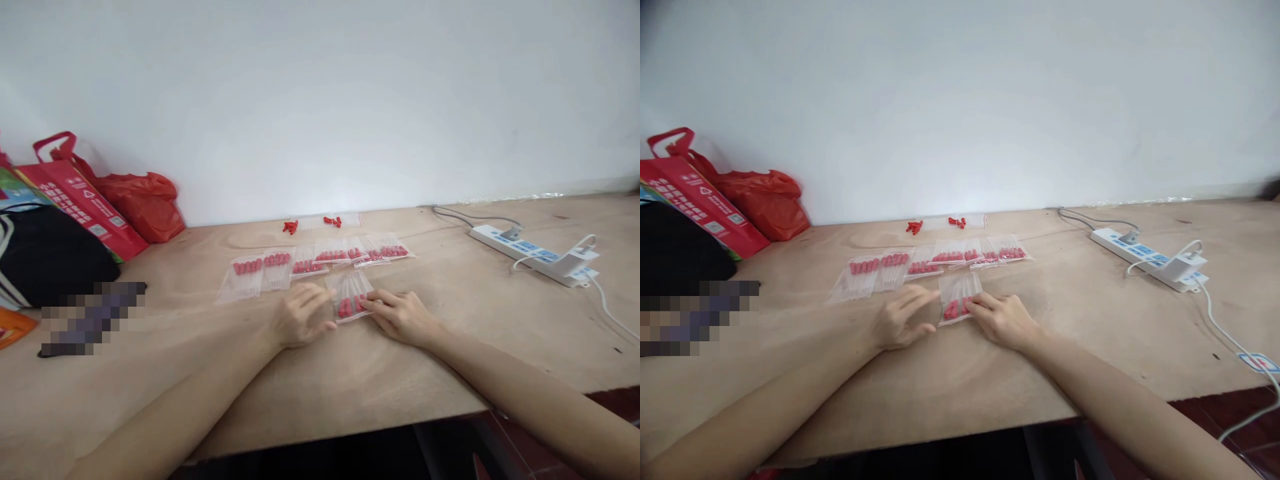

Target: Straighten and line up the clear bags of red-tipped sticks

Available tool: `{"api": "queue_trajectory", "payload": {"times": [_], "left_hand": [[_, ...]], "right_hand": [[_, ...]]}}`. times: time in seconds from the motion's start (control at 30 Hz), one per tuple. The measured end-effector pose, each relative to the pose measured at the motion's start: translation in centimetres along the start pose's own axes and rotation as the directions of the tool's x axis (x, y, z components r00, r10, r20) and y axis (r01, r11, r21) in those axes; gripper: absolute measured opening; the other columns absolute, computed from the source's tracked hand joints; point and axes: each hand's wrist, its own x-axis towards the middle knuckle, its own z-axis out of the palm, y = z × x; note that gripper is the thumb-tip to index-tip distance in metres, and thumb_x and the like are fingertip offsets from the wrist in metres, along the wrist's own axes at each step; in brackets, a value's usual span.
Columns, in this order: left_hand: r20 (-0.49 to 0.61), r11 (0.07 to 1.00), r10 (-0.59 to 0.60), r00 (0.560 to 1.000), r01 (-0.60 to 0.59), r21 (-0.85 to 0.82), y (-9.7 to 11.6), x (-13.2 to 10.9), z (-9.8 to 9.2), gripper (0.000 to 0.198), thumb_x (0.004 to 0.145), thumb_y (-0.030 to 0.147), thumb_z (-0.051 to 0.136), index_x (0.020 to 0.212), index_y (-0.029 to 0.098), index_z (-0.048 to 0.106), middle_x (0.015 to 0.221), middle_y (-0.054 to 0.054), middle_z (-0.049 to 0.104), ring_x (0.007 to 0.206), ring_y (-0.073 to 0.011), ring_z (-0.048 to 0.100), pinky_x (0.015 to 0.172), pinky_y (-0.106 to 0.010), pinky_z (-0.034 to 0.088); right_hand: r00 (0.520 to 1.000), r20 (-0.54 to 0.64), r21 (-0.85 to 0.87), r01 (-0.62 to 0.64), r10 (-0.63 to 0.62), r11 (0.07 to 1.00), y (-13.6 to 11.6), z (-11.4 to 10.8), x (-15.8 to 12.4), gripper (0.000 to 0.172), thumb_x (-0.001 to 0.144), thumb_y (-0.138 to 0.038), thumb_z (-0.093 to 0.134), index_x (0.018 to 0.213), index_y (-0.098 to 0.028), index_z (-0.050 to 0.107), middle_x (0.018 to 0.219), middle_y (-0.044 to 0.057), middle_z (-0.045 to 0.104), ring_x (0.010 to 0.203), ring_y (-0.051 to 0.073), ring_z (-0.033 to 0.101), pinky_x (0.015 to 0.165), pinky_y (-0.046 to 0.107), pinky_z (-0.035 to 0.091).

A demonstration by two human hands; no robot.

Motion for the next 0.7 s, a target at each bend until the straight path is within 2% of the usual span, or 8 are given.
{"api": "queue_trajectory", "payload": {"times": [0.03, 0.1, 0.23, 0.33, 0.4, 0.47, 0.6, 0.7], "left_hand": [[-0.008, 0.991, -0.131, 0.991, 0.131, 0.025, -1.0, -0.3, -0.5, 0.039, 0.079, 0.039, 0.048, 0.110, 0.015, 0.049, 0.097, -0.010, 0.059, 0.092, -0.0204, 0.053, 0.082, -0.036, 0.044], [-0.073, 0.892, -0.428, 0.901, 0.434, 0.125, -3.7, -1.3, -1.7, 0.033, 0.079, 0.037, 0.045, 0.105, 0.017, 0.053, 0.101, -0.009, 0.058, 0.097, -0.0221, 0.051, 0.087, -0.038, 0.040], [-0.172, 0.465, -0.828, 0.534, 0.824, 0.323, -9.3, -3.9, -4.5, 0.034, 0.071, 0.042, 0.051, 0.093, 0.016, 0.059, 0.096, -0.012, 0.056, 0.097, -0.0290, 0.050, 0.087, -0.042, 0.037], [-0.182, 0.207, -0.948, 0.260, 0.941, 0.266, -12.1, -5.2, -5.9, 0.045, 0.064, 0.048, 0.057, 0.091, 0.013, 0.057, 0.098, -0.017, 0.054, 0.103, -0.0366, 0.044, 0.087, -0.049, 0.034], [-0.135, 0.107, -0.982, 0.130, 0.981, 0.163, -13.3, -5.5, -6.4, 0.051, 0.057, 0.054, 0.062, 0.085, 0.011, 0.054, 0.093, -0.018, 0.055, 0.100, -0.0386, 0.046, 0.083, -0.051, 0.036], [-0.102, 0.055, -0.993, 0.065, 0.994, 0.096, -14.2, -5.5, -6.6, 0.054, 0.049, 0.058, 0.066, 0.073, 0.012, 0.049, 0.083, -0.016, 0.057, 0.095, -0.0386, 0.049, 0.079, -0.051, 0.037], [-0.073, 0.009, -0.997, 0.012, 0.999, 0.043, -15.6, -5.2, -6.6, 0.056, 0.033, 0.053, 0.075, 0.054, 0.017, 0.038, 0.058, -0.007, 0.053, 0.085, -0.0384, 0.052, 0.072, -0.051, 0.040], [0.015, 0.029, -0.999, 0.030, 0.998, -0.052, -16.3, -5.1, -6.4, 0.047, 0.034, 0.039, 0.079, 0.047, 0.016, 0.040, 0.042, -0.002, 0.049, 0.069, -0.0312, 0.056, 0.063, -0.044, 0.044]], "right_hand": [[1.000, -0.023, 0.042, -0.014, 0.015, 0.999, 0.4, -0.3, -0.3, 0.022, 0.084, -0.018, 0.038, 0.098, -0.021, 0.055, 0.096, 0.005, 0.061, 0.074, 0.011, 0.059, 0.054, 0.021, 0.042], [0.990, -0.116, 0.157, -0.061, 0.080, 0.986, 1.6, -1.0, -0.9, 0.022, 0.083, -0.016, 0.039, 0.097, -0.020, 0.054, 0.096, 0.006, 0.061, 0.080, 0.013, 0.059, 0.061, 0.024, 0.046], [0.864, -0.380, 0.335, -0.204, 0.330, 0.920, 4.9, -2.4, -1.6, 0.015, 0.080, -0.019, 0.046, 0.091, -0.022, 0.056, 0.089, 0.007, 0.060, 0.075, 0.016, 0.060, 0.060, 0.028, 0.050], [0.773, -0.449, 0.333, -0.322, 0.449, 0.886, 8.0, -2.2, -0.9, 0.010, 0.078, -0.024, 0.051, 0.084, -0.021, 0.058, 0.086, 0.007, 0.060, 0.072, 0.016, 0.059, 0.060, 0.030, 0.051], [0.746, -0.478, 0.305, -0.354, 0.464, 0.884, 9.9, -1.1, 0.1, 0.010, 0.077, -0.027, 0.051, 0.080, -0.020, 0.057, 0.085, 0.007, 0.060, 0.077, 0.018, 0.059, 0.062, 0.031, 0.050], [0.733, -0.476, 0.301, -0.383, 0.486, 0.873, 11.6, 0.4, 1.3, 0.011, 0.077, -0.028, 0.050, 0.076, -0.020, 0.057, 0.084, 0.007, 0.060, 0.077, 0.017, 0.058, 0.060, 0.030, 0.049], [0.746, -0.408, 0.349, -0.406, 0.527, 0.845, 13.4, 3.7, 3.0, 0.014, 0.077, -0.030, 0.048, 0.072, -0.019, 0.056, 0.083, 0.008, 0.059, 0.077, 0.017, 0.057, 0.062, 0.031, 0.048], [0.788, -0.305, 0.397, -0.405, 0.534, 0.824, 13.7, 5.2, 3.0, 0.015, 0.077, -0.029, 0.048, 0.072, -0.017, 0.056, 0.085, 0.008, 0.058, 0.078, 0.016, 0.056, 0.064, 0.030, 0.048]]}}
